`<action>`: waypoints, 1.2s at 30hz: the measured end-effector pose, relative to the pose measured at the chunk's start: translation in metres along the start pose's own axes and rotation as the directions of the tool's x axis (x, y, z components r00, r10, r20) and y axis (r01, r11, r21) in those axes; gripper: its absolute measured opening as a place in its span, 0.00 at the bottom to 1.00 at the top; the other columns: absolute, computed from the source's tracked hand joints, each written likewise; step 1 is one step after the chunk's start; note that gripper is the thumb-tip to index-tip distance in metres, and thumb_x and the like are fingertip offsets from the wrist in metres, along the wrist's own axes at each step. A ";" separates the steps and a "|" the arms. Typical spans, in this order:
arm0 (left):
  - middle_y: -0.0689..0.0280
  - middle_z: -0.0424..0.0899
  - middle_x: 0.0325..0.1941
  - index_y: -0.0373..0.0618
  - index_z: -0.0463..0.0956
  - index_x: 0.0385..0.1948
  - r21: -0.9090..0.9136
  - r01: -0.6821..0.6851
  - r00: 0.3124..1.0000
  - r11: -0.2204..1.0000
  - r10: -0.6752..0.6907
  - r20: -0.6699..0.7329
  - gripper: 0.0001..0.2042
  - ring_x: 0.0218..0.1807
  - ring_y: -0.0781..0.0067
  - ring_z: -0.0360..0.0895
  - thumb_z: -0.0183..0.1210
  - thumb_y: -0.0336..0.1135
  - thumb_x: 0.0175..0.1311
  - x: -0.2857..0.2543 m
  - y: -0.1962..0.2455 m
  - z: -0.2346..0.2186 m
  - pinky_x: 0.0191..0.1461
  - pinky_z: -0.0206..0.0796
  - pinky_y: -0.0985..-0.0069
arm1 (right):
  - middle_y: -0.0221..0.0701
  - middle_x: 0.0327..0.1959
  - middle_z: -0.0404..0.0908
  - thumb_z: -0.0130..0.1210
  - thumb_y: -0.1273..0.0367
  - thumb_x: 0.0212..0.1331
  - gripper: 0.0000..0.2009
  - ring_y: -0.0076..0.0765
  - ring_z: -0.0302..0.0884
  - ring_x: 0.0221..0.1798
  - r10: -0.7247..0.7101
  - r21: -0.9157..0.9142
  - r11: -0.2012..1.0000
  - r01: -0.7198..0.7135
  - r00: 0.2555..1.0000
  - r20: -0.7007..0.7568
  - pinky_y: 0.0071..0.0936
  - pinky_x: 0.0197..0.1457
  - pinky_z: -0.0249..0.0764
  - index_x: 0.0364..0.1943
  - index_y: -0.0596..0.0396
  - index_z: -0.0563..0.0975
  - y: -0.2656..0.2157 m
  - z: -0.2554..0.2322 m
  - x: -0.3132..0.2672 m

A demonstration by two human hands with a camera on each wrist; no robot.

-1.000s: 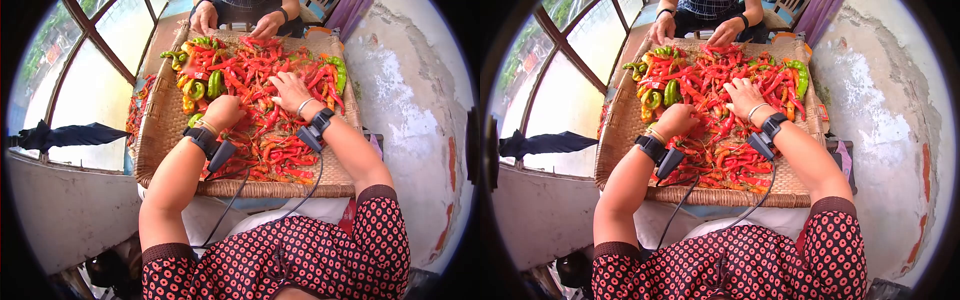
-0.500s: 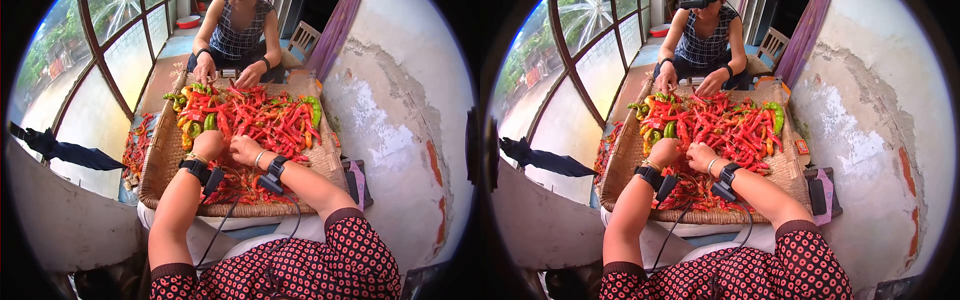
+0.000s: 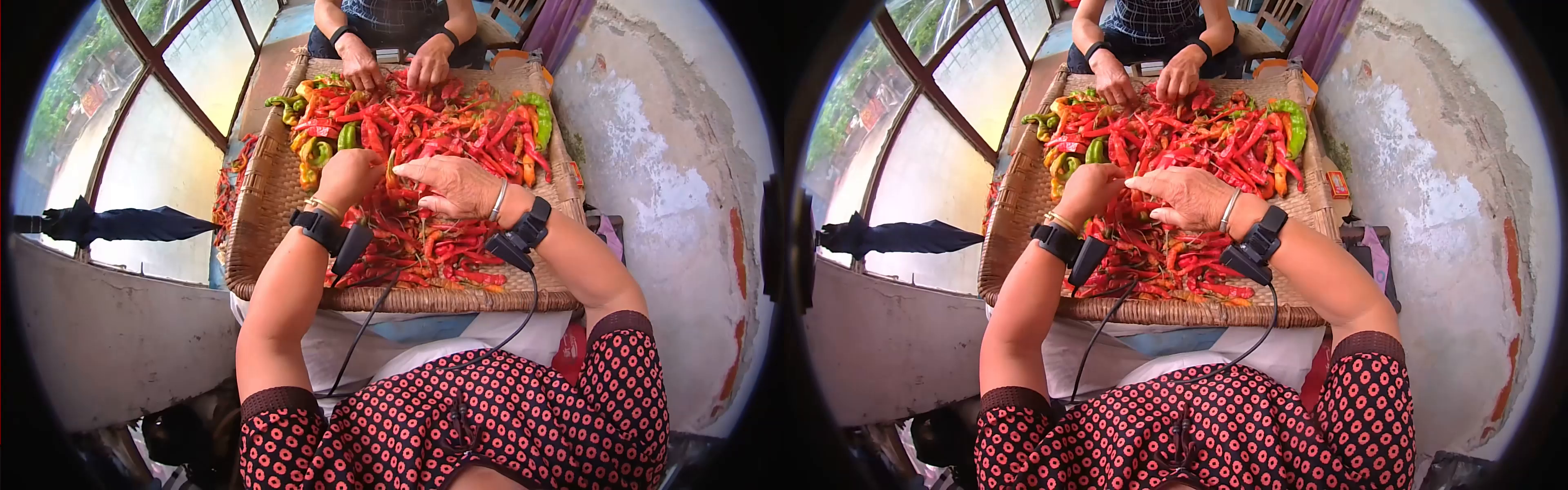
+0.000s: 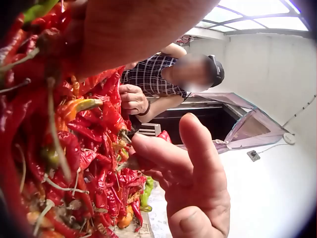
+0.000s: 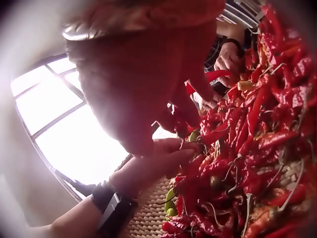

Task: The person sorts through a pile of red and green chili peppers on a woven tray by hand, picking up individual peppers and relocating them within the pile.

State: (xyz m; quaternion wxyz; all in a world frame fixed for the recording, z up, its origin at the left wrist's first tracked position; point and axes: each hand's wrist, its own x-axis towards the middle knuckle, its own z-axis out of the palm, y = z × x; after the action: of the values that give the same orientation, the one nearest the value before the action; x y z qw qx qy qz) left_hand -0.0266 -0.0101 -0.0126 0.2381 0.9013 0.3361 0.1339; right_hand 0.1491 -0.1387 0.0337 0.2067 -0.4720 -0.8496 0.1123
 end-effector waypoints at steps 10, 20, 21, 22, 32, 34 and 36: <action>0.58 0.81 0.32 0.40 0.78 0.38 -0.497 0.025 0.989 0.867 0.052 0.142 0.10 0.35 0.71 0.78 0.54 0.33 0.59 -0.002 0.031 0.007 0.40 0.68 0.74 | 0.36 0.34 0.73 0.54 0.77 0.42 0.14 0.42 0.74 0.37 0.150 0.049 0.989 -0.143 0.964 -0.220 0.33 0.40 0.72 0.38 0.52 0.74 0.014 -0.001 -0.015; 0.55 0.79 0.23 0.44 0.79 0.28 -0.081 -0.038 0.994 0.996 0.045 0.096 0.12 0.30 0.55 0.77 0.57 0.42 0.52 0.003 0.004 0.019 0.36 0.68 0.63 | 0.29 0.33 0.76 0.54 0.74 0.54 0.13 0.20 0.76 0.32 0.704 0.692 0.643 -0.330 0.611 -0.362 0.16 0.33 0.73 0.45 0.59 0.74 0.070 -0.054 -0.006; 0.56 0.79 0.23 0.44 0.80 0.27 -0.065 -0.046 0.993 0.997 0.052 0.105 0.11 0.30 0.55 0.77 0.57 0.43 0.52 0.003 0.007 0.017 0.36 0.68 0.62 | 0.30 0.34 0.76 0.52 0.75 0.56 0.14 0.21 0.76 0.33 0.703 0.729 0.639 -0.246 0.571 -0.424 0.16 0.32 0.74 0.48 0.60 0.72 0.077 -0.061 0.000; 0.56 0.79 0.23 0.44 0.80 0.27 -0.071 -0.046 0.993 0.996 0.053 0.103 0.11 0.30 0.55 0.77 0.57 0.43 0.52 0.003 0.009 0.016 0.36 0.68 0.62 | 0.32 0.33 0.77 0.52 0.74 0.56 0.21 0.24 0.77 0.34 0.666 0.692 0.700 -0.174 0.508 -0.546 0.18 0.31 0.75 0.55 0.61 0.66 0.085 -0.061 0.004; 0.56 0.79 0.23 0.45 0.79 0.27 0.019 -0.111 0.988 0.994 0.108 0.114 0.11 0.31 0.54 0.77 0.57 0.42 0.52 0.000 0.008 0.016 0.36 0.68 0.61 | 0.40 0.46 0.70 0.59 0.68 0.46 0.28 0.47 0.68 0.49 0.474 -0.270 0.830 -0.488 0.873 -0.119 0.37 0.54 0.66 0.55 0.52 0.65 0.092 0.026 -0.033; 0.56 0.79 0.24 0.45 0.79 0.27 0.029 -0.126 0.986 0.992 0.122 0.111 0.11 0.31 0.54 0.77 0.57 0.42 0.52 0.002 0.008 0.016 0.36 0.68 0.61 | 0.40 0.45 0.70 0.58 0.68 0.46 0.28 0.48 0.69 0.48 0.545 -0.208 0.804 -0.557 0.830 -0.116 0.37 0.53 0.67 0.55 0.51 0.65 0.085 0.029 -0.027; 0.55 0.79 0.23 0.44 0.78 0.28 0.064 -0.127 0.985 0.990 0.119 0.125 0.11 0.31 0.53 0.77 0.57 0.42 0.52 0.002 0.008 0.019 0.36 0.68 0.61 | 0.41 0.41 0.70 0.57 0.68 0.47 0.27 0.49 0.70 0.46 0.621 -0.149 0.760 -0.633 0.774 -0.121 0.39 0.48 0.69 0.55 0.50 0.64 0.080 0.035 -0.023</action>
State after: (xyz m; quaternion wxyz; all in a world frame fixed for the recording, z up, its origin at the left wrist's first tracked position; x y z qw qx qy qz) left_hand -0.0131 -0.0200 -0.0243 0.2168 0.9348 0.2693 0.0812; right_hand 0.2044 -0.1152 -0.0340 0.1405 -0.7490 -0.6423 0.0819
